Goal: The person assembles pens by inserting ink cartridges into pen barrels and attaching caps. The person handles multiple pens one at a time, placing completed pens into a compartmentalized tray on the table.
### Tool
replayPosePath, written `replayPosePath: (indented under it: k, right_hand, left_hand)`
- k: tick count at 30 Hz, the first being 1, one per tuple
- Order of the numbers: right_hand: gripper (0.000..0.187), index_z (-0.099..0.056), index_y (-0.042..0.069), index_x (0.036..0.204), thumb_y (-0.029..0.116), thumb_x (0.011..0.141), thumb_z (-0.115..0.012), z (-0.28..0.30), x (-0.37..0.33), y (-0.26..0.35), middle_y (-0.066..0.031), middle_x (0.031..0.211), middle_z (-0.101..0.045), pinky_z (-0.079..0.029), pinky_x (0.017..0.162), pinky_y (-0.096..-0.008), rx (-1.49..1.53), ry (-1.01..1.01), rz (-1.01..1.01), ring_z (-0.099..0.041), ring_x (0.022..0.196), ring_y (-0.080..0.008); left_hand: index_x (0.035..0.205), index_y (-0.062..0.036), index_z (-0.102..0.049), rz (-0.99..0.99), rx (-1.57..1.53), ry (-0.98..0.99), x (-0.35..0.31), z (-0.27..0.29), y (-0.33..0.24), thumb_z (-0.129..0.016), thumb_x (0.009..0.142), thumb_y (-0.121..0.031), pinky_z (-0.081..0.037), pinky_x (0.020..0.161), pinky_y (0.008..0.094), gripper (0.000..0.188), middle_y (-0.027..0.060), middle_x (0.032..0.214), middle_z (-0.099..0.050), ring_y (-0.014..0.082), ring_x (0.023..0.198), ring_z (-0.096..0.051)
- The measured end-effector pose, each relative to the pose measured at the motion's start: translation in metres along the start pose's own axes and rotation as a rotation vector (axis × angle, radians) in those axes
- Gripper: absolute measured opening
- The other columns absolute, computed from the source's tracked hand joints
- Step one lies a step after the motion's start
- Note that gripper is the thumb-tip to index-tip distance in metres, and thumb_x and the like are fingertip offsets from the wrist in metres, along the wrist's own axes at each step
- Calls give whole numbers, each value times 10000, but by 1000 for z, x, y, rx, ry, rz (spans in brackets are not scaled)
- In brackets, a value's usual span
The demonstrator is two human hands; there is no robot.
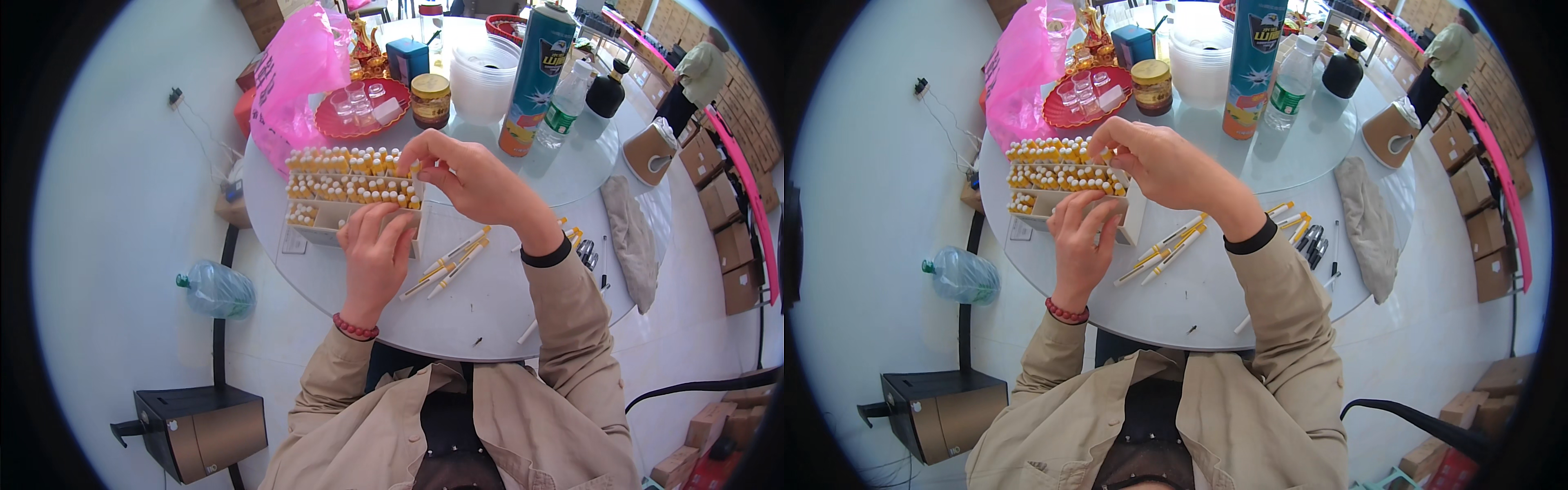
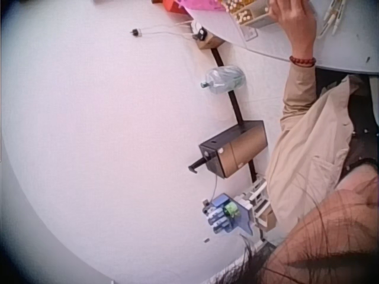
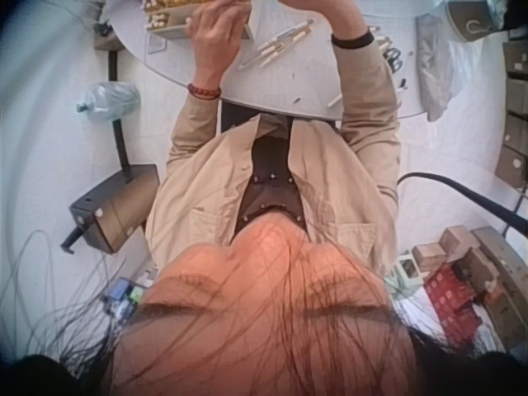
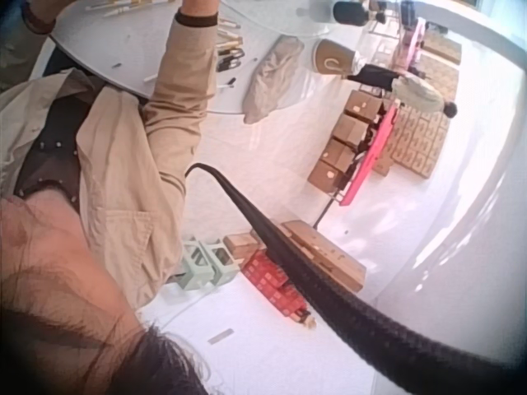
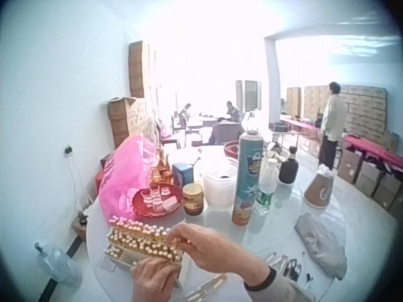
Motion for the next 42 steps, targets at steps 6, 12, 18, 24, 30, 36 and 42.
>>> replayPosePath:
  k: [6, 12, 18, 24, 30, 36, 42]
  right_hand:
    - [220, -586, 25, 1123, -35, 917, -634, 2, -6, -3, -91, 1024, -697, -532, 734, -293, 17, -121, 33, -678, 851, -189]
    - [200, -562, 36, 1091, 21, 911, -649, 1, -19, -5, -127, 998, -689, -545, 757, -365, -67, -261, -95, -684, 905, -321]
    - [226, -565, 44, 1109, 7, 903, -649, -4, -24, -3, -113, 1026, -686, -550, 744, -357, -121, -287, 55, -676, 913, -313]
    - [236, -560, 47, 1138, 1, 921, -641, 4, -34, -14, -114, 1004, -685, -547, 733, -335, -15, -319, -15, -683, 865, -278]
    - [244, -560, 48, 1142, 4, 922, -654, 16, -44, -13, -117, 979, -693, -546, 720, -320, 1, -359, -45, -691, 831, -246]
    - [254, -557, 33, 1141, -37, 915, -646, 5, -39, -13, -96, 1028, -706, -561, 782, -299, -11, -350, -58, -704, 888, -195]
    - [240, -547, 41, 1141, -20, 926, -633, 7, -36, -11, -106, 1022, -700, -558, 753, -320, 4, -347, -30, -704, 866, -231]
  left_hand:
    - [1063, -116, -710, -2, 9, -12, 3, 4, 1, -734, 814, -47, -377, 968, 407, 259, 38, 1184, -632, 263, 1180, -552]
    - [1083, -128, -694, -35, 21, -72, 9, 9, 3, -728, 814, -71, -351, 966, 401, 277, 18, 1173, -625, 241, 1183, -551]
    - [1141, -154, -691, -45, 73, -48, 18, 11, -3, -748, 818, -121, -339, 1000, 422, 330, 58, 1314, -561, 286, 1276, -490]
    - [1172, -149, -683, -39, 99, 43, 30, 1, -3, -752, 843, -224, -301, 1060, 483, 344, 102, 1428, -492, 335, 1369, -399]
    - [1181, -126, -657, -23, 133, 12, 26, 3, 2, -783, 794, -183, -290, 1040, 487, 411, 120, 1446, -466, 335, 1389, -380]
    - [1214, -141, -644, 62, 100, -42, 30, 10, 16, -808, 771, -188, -295, 1049, 495, 475, 127, 1474, -442, 350, 1397, -372]
    - [1254, -158, -639, 44, 130, 13, 31, 8, 17, -804, 777, -186, -296, 1073, 497, 505, 133, 1489, -428, 362, 1400, -365]
Point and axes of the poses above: each hand's wrist, its own x-axis towards the middle knuckle, its own z-axis out of the back of the hand, y = z × x, the point moved 7 cm from there along x, towards the middle knuckle
